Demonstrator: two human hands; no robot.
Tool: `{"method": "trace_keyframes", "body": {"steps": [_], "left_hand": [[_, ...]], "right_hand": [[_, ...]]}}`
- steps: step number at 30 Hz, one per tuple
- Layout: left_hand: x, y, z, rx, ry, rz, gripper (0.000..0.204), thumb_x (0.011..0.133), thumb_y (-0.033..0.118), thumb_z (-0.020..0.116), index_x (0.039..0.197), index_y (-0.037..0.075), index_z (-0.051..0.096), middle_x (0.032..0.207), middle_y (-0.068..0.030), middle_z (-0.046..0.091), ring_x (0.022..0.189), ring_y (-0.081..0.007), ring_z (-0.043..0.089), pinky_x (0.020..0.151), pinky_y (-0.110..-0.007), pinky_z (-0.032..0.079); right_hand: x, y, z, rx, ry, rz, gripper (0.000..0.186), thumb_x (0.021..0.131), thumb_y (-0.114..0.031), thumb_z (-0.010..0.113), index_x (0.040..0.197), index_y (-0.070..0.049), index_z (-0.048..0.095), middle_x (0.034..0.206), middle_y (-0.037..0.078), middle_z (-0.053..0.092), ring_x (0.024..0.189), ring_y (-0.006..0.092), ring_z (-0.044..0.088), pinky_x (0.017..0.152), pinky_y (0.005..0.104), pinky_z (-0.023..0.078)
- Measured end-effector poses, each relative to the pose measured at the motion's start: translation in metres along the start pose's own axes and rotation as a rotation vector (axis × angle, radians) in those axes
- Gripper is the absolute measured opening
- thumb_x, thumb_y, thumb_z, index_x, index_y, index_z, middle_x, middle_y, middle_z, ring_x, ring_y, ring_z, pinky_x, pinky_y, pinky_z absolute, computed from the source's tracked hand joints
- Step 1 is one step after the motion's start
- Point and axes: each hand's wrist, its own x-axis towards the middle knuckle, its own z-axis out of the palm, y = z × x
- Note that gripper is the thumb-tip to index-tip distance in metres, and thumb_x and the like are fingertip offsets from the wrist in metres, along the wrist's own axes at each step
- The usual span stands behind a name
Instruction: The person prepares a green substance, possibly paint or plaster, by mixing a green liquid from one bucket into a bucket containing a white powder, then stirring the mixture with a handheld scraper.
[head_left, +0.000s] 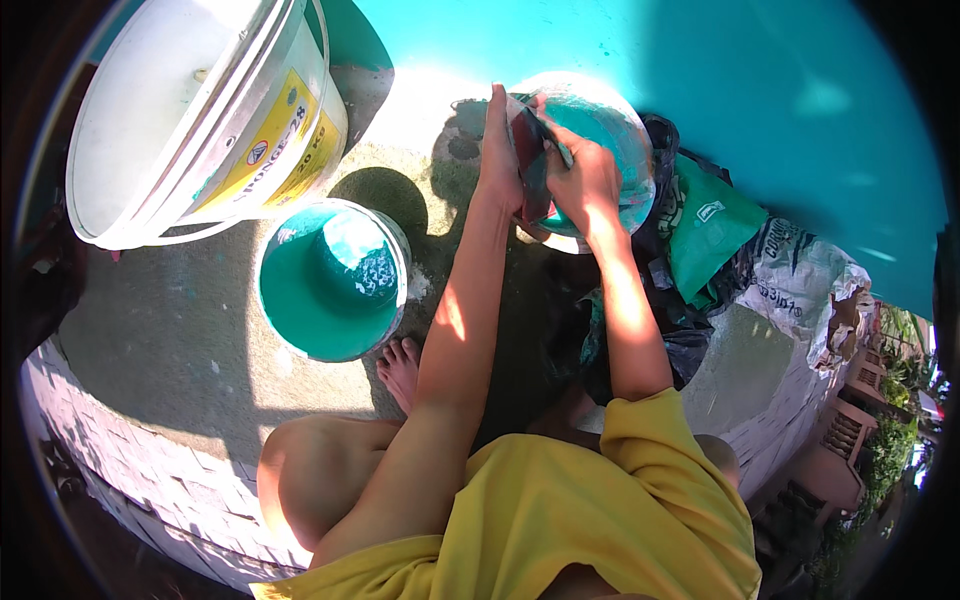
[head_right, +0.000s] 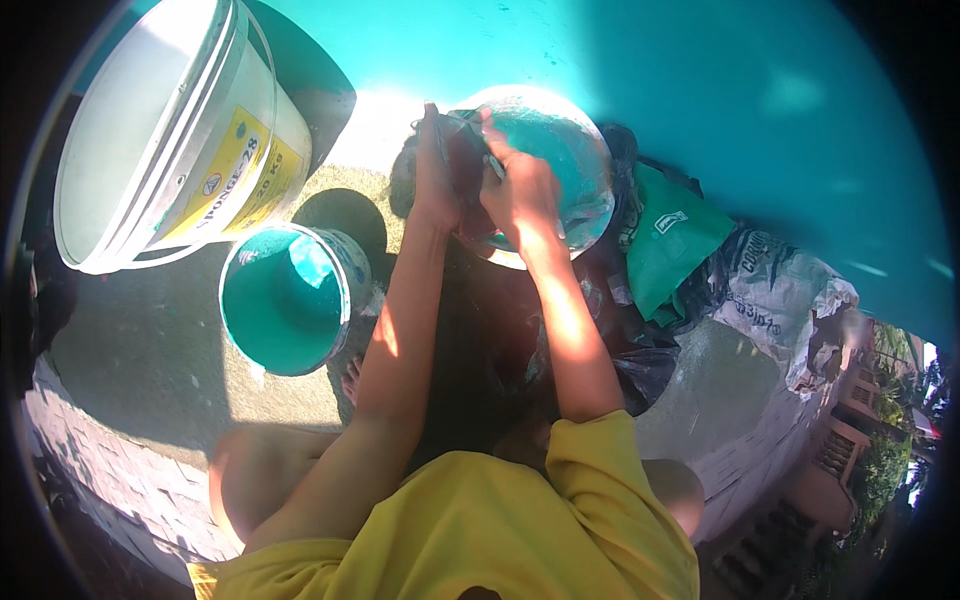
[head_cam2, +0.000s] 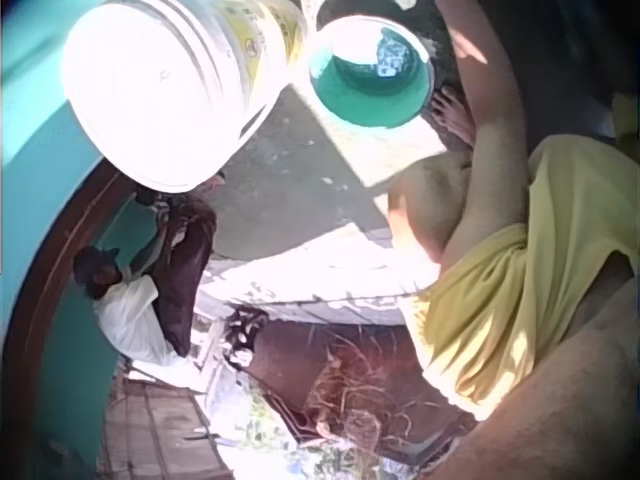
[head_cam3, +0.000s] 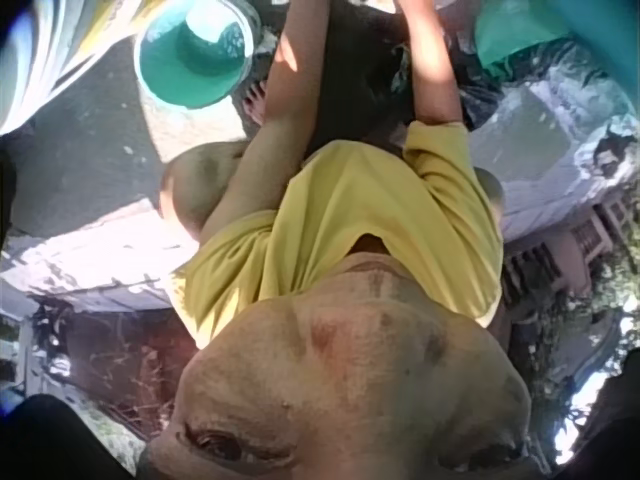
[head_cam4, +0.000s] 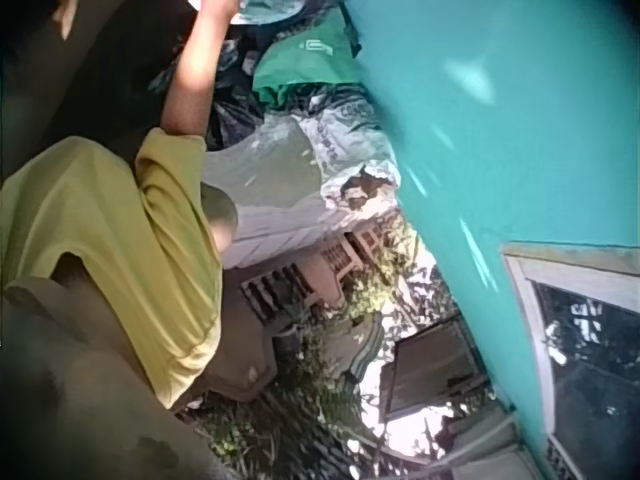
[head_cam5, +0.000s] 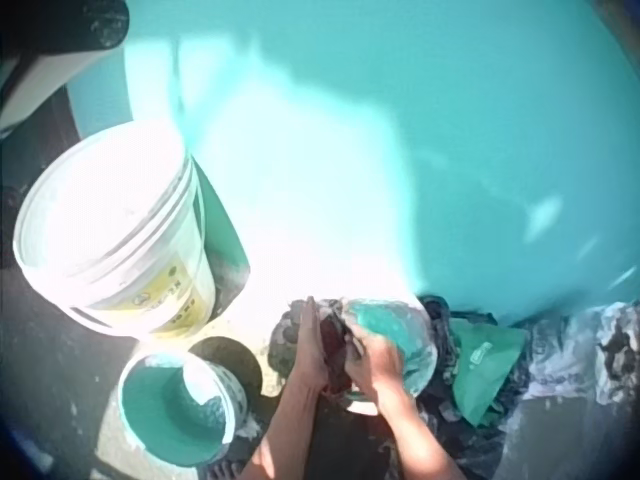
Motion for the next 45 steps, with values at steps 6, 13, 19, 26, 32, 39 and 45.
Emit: {"method": "trace_keyframes", "body": {"steps": [6, 13, 19, 26, 32, 39, 45], "left_hand": [[0.001, -0.003, -0.004, -0.094, -0.033, -0.033, 0.059, 0.089, 0.056, 0.043, 0.111, 0.004, 0.059, 0.084, -0.0022, 0.058, 0.077, -0.0143, 0.053, 0.07, -0.028, 0.044], [0.0, -0.001, -0.008, -0.07, -0.117, -0.045, 0.068, 0.089, 0.056, 0.035, 0.121, 0.001, 0.055, 0.096, -0.0097, 0.06, 0.091, -0.0226, 0.057, 0.081, -0.035, 0.046], [-0.007, 0.004, -0.003, -0.204, -0.063, -0.085, 0.064, 0.087, 0.052, 0.038, 0.122, 0.001, 0.055, 0.091, -0.0072, 0.062, 0.081, -0.0203, 0.059, 0.073, -0.033, 0.047], [-0.008, 0.001, -0.004, -0.151, -0.09, -0.061, 0.062, 0.086, 0.048, 0.045, 0.127, 0.002, 0.051, 0.112, -0.0083, 0.057, 0.099, -0.0219, 0.056, 0.088, -0.036, 0.044], [-0.009, 0.003, -0.002, -0.124, -0.1, -0.072, 0.064, 0.088, 0.05, 0.044, 0.129, 0.001, 0.049, 0.11, -0.0072, 0.057, 0.099, -0.0214, 0.055, 0.088, -0.035, 0.044], [0.0, -0.004, -0.011, -0.054, -0.041, -0.012, 0.061, 0.089, 0.052, 0.043, 0.127, 0.004, 0.051, 0.107, -0.0076, 0.059, 0.099, -0.0207, 0.056, 0.086, -0.036, 0.046], [-0.002, -0.003, -0.004, -0.059, -0.015, 0.02, 0.056, 0.09, 0.049, 0.042, 0.124, 0.005, 0.05, 0.11, -0.008, 0.06, 0.103, -0.0219, 0.056, 0.091, -0.038, 0.044]], "right_hand": [[-0.002, -0.004, 0.002, -0.042, 0.028, -0.069, 0.028, 0.085, -0.016, 0.061, 0.113, -0.018, 0.067, 0.086, 0.018, 0.066, 0.076, 0.0371, 0.064, 0.068, 0.0399, 0.05], [-0.004, -0.006, -0.005, -0.092, -0.005, -0.168, 0.033, 0.078, -0.009, 0.06, 0.109, -0.017, 0.067, 0.09, 0.014, 0.067, 0.087, 0.0352, 0.063, 0.074, 0.0428, 0.05], [0.002, 0.0, -0.006, -0.092, -0.003, -0.097, 0.027, 0.078, -0.01, 0.066, 0.106, -0.011, 0.068, 0.073, 0.017, 0.065, 0.068, 0.0295, 0.064, 0.068, 0.0381, 0.05], [0.051, 0.093, -0.02, 0.802, -0.262, 0.348, 0.048, 0.079, -0.019, 0.077, 0.119, 0.0, 0.057, 0.108, 0.009, 0.063, 0.095, 0.0164, 0.061, 0.078, 0.0299, 0.051], [0.043, 0.089, 0.014, 0.518, -0.109, 0.332, 0.055, 0.078, -0.026, 0.078, 0.125, -0.008, 0.055, 0.118, 0.011, 0.058, 0.101, 0.0185, 0.058, 0.087, 0.0305, 0.046], [0.032, 0.059, 0.027, 0.484, 0.008, -0.023, 0.043, 0.079, -0.027, 0.078, 0.111, -0.002, 0.064, 0.106, 0.009, 0.065, 0.102, 0.0174, 0.058, 0.092, 0.0306, 0.043], [0.031, 0.059, 0.027, 0.62, -0.016, 0.072, 0.04, 0.074, -0.02, 0.082, 0.106, -0.003, 0.065, 0.1, 0.006, 0.066, 0.094, 0.0135, 0.059, 0.083, 0.0271, 0.047]]}}
